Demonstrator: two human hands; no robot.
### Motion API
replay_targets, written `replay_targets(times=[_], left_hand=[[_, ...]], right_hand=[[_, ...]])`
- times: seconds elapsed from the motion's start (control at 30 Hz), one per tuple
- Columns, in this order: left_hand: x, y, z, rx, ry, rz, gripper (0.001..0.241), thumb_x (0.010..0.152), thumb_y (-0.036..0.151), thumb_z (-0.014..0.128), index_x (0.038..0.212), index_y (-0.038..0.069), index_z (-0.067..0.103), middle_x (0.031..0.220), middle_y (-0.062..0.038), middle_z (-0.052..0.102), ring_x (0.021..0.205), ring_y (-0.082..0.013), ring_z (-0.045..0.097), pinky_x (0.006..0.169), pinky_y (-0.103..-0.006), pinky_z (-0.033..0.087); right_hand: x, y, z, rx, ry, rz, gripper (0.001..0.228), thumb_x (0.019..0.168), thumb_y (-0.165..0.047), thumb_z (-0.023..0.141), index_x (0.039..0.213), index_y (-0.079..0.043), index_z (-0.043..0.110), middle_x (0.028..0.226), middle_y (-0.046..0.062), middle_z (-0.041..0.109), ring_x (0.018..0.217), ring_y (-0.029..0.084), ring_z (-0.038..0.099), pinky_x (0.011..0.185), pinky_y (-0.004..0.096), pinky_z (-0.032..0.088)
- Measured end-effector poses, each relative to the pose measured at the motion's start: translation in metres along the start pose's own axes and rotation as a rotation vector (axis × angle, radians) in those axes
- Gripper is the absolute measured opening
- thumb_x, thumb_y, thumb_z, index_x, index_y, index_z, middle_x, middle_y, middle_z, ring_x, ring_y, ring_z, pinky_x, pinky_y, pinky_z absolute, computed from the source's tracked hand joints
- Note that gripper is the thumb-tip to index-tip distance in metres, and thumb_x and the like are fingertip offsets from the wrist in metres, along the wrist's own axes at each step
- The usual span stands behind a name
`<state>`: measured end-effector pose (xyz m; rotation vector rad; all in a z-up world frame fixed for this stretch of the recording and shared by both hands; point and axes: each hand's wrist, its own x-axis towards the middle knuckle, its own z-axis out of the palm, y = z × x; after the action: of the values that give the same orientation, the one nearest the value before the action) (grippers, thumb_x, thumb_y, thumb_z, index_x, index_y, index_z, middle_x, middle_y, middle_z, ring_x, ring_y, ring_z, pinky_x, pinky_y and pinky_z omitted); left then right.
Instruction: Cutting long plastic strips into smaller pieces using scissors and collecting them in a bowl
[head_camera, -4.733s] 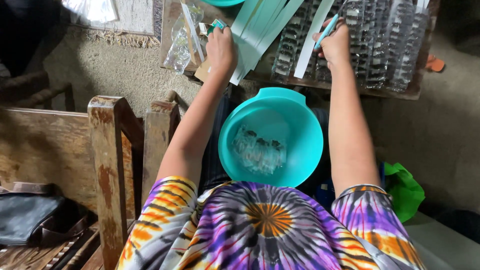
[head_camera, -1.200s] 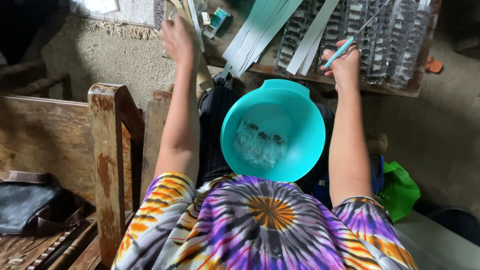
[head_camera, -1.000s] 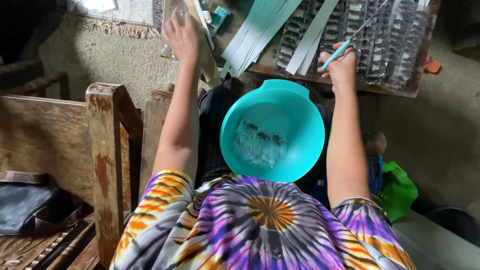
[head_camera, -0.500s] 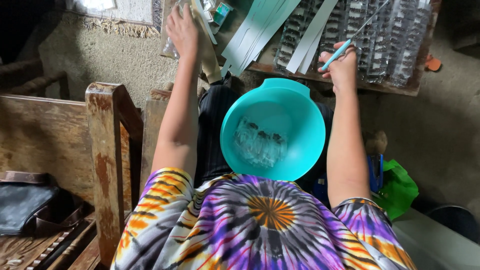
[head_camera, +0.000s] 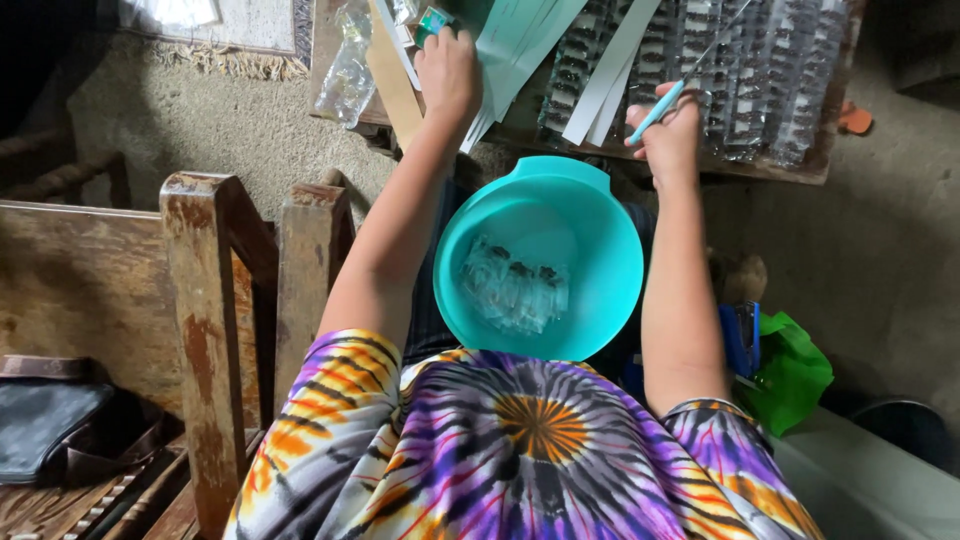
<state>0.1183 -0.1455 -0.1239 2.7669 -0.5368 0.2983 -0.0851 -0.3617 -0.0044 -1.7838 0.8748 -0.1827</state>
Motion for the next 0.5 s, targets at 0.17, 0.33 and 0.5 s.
replay_targets(times=[0.17, 0.33, 0.5], left_hand=[[0.012, 0.000, 0.005, -0.029, -0.095, -0.092, 0.015, 0.081, -0.007, 0.055, 0.082, 0.004, 0.064, 0.083, -0.017, 0.065, 0.076, -0.0351, 0.060, 0.063, -0.0450, 0.047], [0.020, -0.004, 0.004, -0.077, -0.267, -0.188, 0.022, 0.086, -0.010, 0.051, 0.087, 0.006, 0.065, 0.083, -0.011, 0.065, 0.072, -0.0255, 0.057, 0.060, -0.0380, 0.047], [0.020, 0.003, 0.005, -0.089, -0.217, -0.153, 0.022, 0.085, -0.012, 0.056, 0.089, 0.008, 0.065, 0.084, -0.012, 0.068, 0.072, -0.0224, 0.063, 0.061, -0.0365, 0.053]], right_hand=[[-0.012, -0.004, -0.001, -0.005, -0.021, 0.005, 0.030, 0.091, -0.011, 0.068, 0.112, -0.015, 0.046, 0.087, 0.005, 0.066, 0.056, 0.012, 0.066, 0.038, 0.019, 0.043], [-0.012, 0.000, 0.001, -0.013, 0.001, 0.053, 0.030, 0.091, -0.014, 0.067, 0.113, -0.014, 0.047, 0.085, 0.005, 0.071, 0.047, 0.012, 0.061, 0.033, 0.020, 0.035], [-0.011, 0.001, -0.002, 0.010, 0.044, -0.020, 0.022, 0.094, -0.021, 0.068, 0.105, -0.008, 0.054, 0.082, 0.007, 0.070, 0.048, 0.009, 0.055, 0.036, 0.020, 0.043]])
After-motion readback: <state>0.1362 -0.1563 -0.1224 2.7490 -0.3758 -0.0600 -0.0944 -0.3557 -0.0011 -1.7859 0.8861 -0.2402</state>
